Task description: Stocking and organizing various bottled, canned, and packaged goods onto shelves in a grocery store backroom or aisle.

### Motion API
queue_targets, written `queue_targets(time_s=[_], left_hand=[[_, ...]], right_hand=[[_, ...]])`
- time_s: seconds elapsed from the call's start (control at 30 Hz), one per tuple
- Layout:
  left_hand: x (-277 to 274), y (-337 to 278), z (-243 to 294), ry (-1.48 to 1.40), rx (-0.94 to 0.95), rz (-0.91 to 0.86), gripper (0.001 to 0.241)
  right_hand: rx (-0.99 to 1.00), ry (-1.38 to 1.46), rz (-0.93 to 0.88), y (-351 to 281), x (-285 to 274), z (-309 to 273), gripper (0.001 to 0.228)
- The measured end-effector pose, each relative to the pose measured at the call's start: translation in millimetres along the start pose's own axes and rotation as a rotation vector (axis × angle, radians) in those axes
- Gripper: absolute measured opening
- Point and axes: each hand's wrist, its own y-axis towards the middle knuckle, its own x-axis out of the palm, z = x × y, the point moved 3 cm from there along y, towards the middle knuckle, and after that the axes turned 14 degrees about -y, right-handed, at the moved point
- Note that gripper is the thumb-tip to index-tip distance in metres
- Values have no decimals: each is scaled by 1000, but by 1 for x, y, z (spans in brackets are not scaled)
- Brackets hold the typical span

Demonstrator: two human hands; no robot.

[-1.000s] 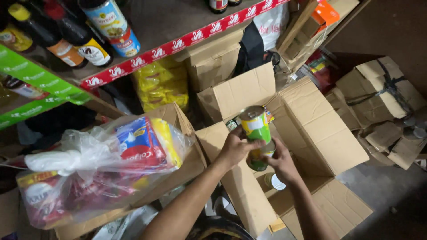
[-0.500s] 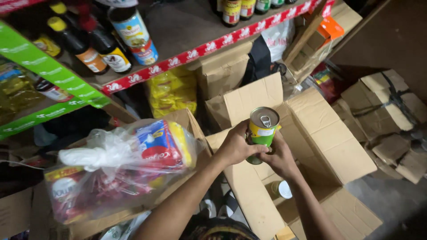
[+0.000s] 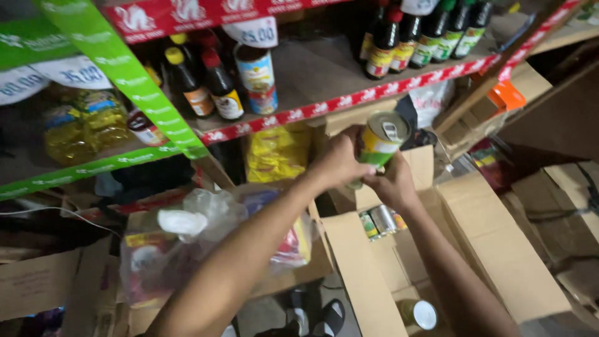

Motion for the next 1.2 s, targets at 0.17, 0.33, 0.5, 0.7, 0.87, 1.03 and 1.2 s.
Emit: queue_targets(time_s=[0.17,0.33,0.5,0.7,0.87,1.03,1.2], left_hand=[[-68,39,-24,6,26,0,80],[-114,63,-51,-98,-60,36,79],[-138,79,-68,41,-89,130,81],[-142,99,-75,37,0,245,78],[-144,98,-80,227,11,429,64],[-155,84,-73,264,-28,515,73],[-156,74,-64,213,-179,416,81]], right_hand=[[-76,-192,-3,64,36,-24,65],[-207,-307,14,109,67,-43,66],[-137,-389,-15,146,85,-33,62],[-241,-331,5,176,92,-34,63],[-198,-427,85,207,102,-17,61],[-252,-358,104,219,115,-33,67],[-221,-304,139,239,133,-13,71]])
